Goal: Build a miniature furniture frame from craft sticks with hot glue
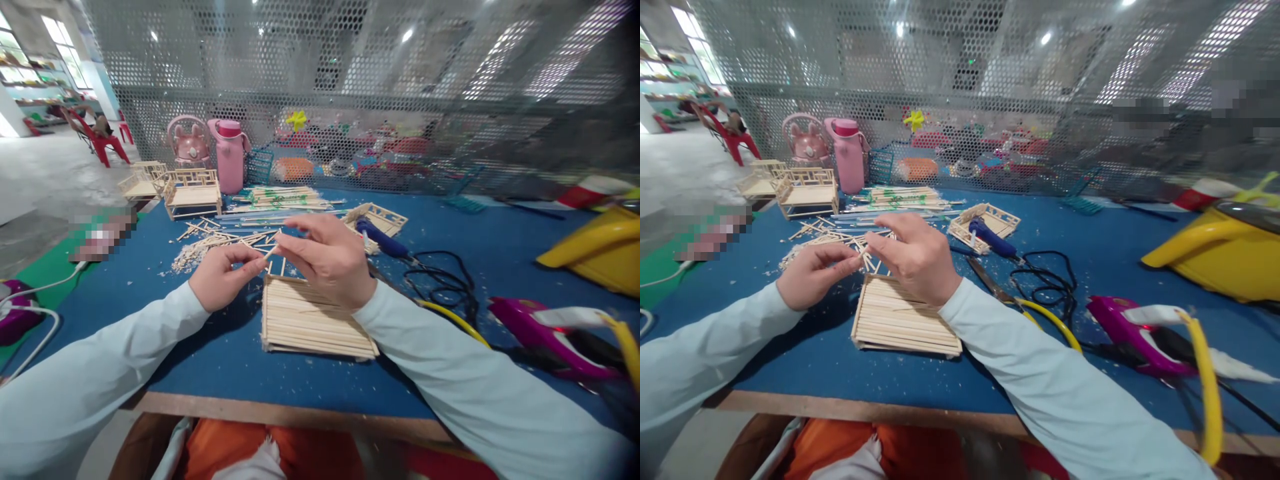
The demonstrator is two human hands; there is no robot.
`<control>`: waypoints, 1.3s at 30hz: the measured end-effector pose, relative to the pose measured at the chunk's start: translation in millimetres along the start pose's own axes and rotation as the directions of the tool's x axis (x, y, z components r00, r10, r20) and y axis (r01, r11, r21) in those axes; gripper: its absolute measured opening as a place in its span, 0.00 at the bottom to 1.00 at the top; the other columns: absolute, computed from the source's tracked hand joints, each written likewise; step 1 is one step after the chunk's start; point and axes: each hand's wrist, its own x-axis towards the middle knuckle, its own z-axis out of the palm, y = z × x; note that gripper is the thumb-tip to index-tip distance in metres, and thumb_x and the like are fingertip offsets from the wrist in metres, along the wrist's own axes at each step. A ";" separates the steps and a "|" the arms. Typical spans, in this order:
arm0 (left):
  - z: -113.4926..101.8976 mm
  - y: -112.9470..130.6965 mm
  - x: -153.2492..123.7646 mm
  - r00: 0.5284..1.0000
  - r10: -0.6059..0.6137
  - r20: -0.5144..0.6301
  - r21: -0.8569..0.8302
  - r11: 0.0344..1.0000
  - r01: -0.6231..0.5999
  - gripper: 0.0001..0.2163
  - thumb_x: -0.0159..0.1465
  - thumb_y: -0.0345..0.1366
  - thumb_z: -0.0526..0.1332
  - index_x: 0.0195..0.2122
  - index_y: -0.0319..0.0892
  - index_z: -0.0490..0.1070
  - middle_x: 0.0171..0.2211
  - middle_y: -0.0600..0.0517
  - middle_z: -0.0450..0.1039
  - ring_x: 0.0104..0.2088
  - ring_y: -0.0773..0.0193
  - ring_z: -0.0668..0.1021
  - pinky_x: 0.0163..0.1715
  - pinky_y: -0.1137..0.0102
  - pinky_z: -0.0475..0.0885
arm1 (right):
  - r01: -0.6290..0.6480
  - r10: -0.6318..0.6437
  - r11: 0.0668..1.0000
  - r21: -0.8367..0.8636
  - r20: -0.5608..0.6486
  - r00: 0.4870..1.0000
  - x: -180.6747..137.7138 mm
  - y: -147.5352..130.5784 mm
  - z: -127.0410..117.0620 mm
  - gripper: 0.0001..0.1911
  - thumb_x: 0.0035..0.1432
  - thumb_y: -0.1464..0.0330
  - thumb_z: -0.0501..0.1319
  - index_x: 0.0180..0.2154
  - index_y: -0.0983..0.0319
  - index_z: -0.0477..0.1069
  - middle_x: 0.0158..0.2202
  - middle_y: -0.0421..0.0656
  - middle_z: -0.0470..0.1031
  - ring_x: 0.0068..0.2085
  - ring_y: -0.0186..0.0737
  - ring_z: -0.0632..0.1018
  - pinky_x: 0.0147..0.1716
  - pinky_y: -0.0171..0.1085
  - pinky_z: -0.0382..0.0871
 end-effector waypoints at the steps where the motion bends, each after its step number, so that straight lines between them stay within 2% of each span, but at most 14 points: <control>1: -0.4 0.2 0.2 1.000 -0.002 -0.003 0.017 1.000 0.002 0.10 0.58 0.38 0.57 0.27 0.37 0.73 0.25 0.51 0.74 0.28 0.66 0.73 0.32 0.72 0.67 | 0.055 -0.052 0.995 -0.082 0.042 0.998 1.2 0.8 -1.7 0.09 0.57 0.68 0.57 0.37 0.61 0.74 0.43 0.47 0.75 0.42 0.40 0.73 0.41 0.39 0.66; 3: -1.5 0.9 0.4 1.000 0.013 -0.005 0.066 0.998 -0.013 0.10 0.58 0.38 0.57 0.26 0.38 0.73 0.26 0.51 0.75 0.28 0.66 0.74 0.32 0.72 0.67 | 0.133 -0.111 0.971 -0.199 0.120 0.987 3.6 0.7 -5.1 0.10 0.58 0.69 0.55 0.40 0.60 0.73 0.49 0.46 0.71 0.46 0.42 0.69 0.43 0.43 0.62; 6: -4.0 2.2 0.6 0.999 0.043 -0.011 0.143 0.989 -0.041 0.10 0.58 0.38 0.57 0.26 0.38 0.73 0.26 0.51 0.75 0.29 0.65 0.74 0.33 0.72 0.67 | 0.179 -0.142 0.951 -0.253 0.158 0.977 5.3 -2.3 -8.4 0.12 0.60 0.69 0.53 0.43 0.59 0.70 0.50 0.46 0.70 0.46 0.42 0.67 0.43 0.44 0.58; 9: -6.1 4.0 0.0 1.000 0.027 -0.007 0.172 0.985 -0.025 0.11 0.58 0.38 0.56 0.26 0.38 0.73 0.25 0.51 0.75 0.28 0.65 0.74 0.31 0.72 0.67 | 0.215 -0.178 0.954 -0.209 0.183 0.967 6.0 -5.8 -9.3 0.13 0.61 0.70 0.51 0.44 0.59 0.70 0.46 0.46 0.71 0.44 0.41 0.67 0.42 0.42 0.59; 12: -6.2 6.3 -1.5 0.999 -0.010 0.045 0.160 0.987 0.003 0.11 0.57 0.39 0.56 0.26 0.38 0.74 0.24 0.51 0.75 0.27 0.65 0.73 0.29 0.73 0.66 | 0.231 -0.194 0.966 -0.117 0.262 0.945 7.1 -7.0 -8.8 0.14 0.62 0.71 0.48 0.37 0.62 0.72 0.39 0.48 0.73 0.40 0.40 0.68 0.39 0.40 0.60; 15: -4.7 6.9 -1.5 0.996 -0.044 0.078 0.122 0.992 0.034 0.12 0.57 0.40 0.57 0.26 0.38 0.74 0.25 0.51 0.75 0.27 0.65 0.73 0.29 0.73 0.67 | 0.139 -0.137 0.990 0.019 0.345 0.928 7.1 -5.7 -5.9 0.15 0.61 0.71 0.49 0.30 0.64 0.72 0.32 0.48 0.74 0.35 0.39 0.69 0.36 0.39 0.61; 17: -3.4 4.5 0.2 0.993 -0.100 0.067 0.060 0.994 0.096 0.14 0.58 0.42 0.55 0.28 0.37 0.75 0.25 0.51 0.76 0.27 0.65 0.73 0.30 0.73 0.67 | -0.054 -0.003 0.988 0.143 0.372 0.928 5.7 -4.6 -1.7 0.11 0.59 0.71 0.52 0.29 0.64 0.71 0.29 0.46 0.74 0.33 0.38 0.70 0.34 0.38 0.62; 19: -1.9 -0.8 2.6 0.982 -0.186 0.038 -0.016 0.982 0.187 0.16 0.59 0.43 0.53 0.32 0.36 0.75 0.26 0.50 0.75 0.27 0.66 0.73 0.29 0.73 0.67 | -0.346 0.198 0.887 0.307 0.423 0.884 3.4 -4.0 3.7 0.06 0.56 0.71 0.56 0.29 0.64 0.70 0.27 0.43 0.74 0.30 0.35 0.71 0.31 0.35 0.62; 21: 0.2 -8.2 4.5 0.962 -0.271 0.039 -0.067 0.960 0.273 0.15 0.58 0.41 0.53 0.36 0.36 0.75 0.25 0.51 0.75 0.24 0.68 0.71 0.26 0.73 0.66 | -0.615 0.350 0.646 0.452 0.541 0.765 1.2 -4.0 9.0 0.02 0.53 0.71 0.58 0.29 0.63 0.67 0.25 0.40 0.73 0.27 0.33 0.72 0.28 0.33 0.63; 23: 2.9 -16.0 4.9 0.940 -0.325 0.104 -0.087 0.938 0.334 0.14 0.56 0.38 0.55 0.37 0.36 0.75 0.23 0.52 0.73 0.21 0.69 0.69 0.24 0.74 0.65 | -0.756 0.391 0.406 0.514 0.650 0.651 -0.3 -4.5 13.0 0.04 0.51 0.69 0.59 0.29 0.63 0.64 0.22 0.38 0.71 0.26 0.33 0.72 0.27 0.32 0.63; 25: 5.6 -22.2 4.0 0.923 -0.339 0.184 -0.105 0.926 0.362 0.14 0.54 0.38 0.57 0.37 0.36 0.75 0.22 0.53 0.73 0.21 0.69 0.69 0.24 0.73 0.65 | -0.797 0.387 0.299 0.525 0.697 0.604 -0.7 -5.3 15.2 0.06 0.50 0.68 0.60 0.29 0.63 0.64 0.22 0.37 0.71 0.26 0.32 0.72 0.27 0.32 0.63; 31: 6.8 -23.6 1.8 0.904 -0.351 0.245 -0.173 0.901 0.397 0.15 0.51 0.40 0.60 0.36 0.36 0.77 0.24 0.51 0.75 0.24 0.67 0.72 0.29 0.71 0.68 | -0.789 0.393 0.335 0.515 0.685 0.614 -0.2 -7.0 16.6 0.06 0.48 0.69 0.61 0.27 0.65 0.67 0.25 0.39 0.70 0.27 0.31 0.70 0.28 0.32 0.62; 36: 2.8 -17.5 2.3 0.911 -0.351 0.216 -0.085 0.923 0.376 0.14 0.50 0.39 0.61 0.34 0.37 0.77 0.23 0.53 0.76 0.23 0.67 0.73 0.28 0.72 0.68 | -0.772 0.398 0.415 0.481 0.667 0.630 -1.4 -7.3 16.7 0.05 0.47 0.68 0.60 0.26 0.65 0.69 0.24 0.39 0.69 0.26 0.30 0.67 0.27 0.32 0.60; 39: 1.2 -16.3 2.2 0.924 -0.321 0.206 -0.018 0.943 0.332 0.13 0.50 0.38 0.61 0.34 0.39 0.78 0.22 0.54 0.76 0.22 0.67 0.73 0.27 0.73 0.67 | -0.778 0.423 0.418 0.469 0.658 0.623 -1.0 -7.8 16.5 0.06 0.46 0.68 0.61 0.26 0.65 0.69 0.24 0.38 0.69 0.26 0.30 0.67 0.26 0.31 0.60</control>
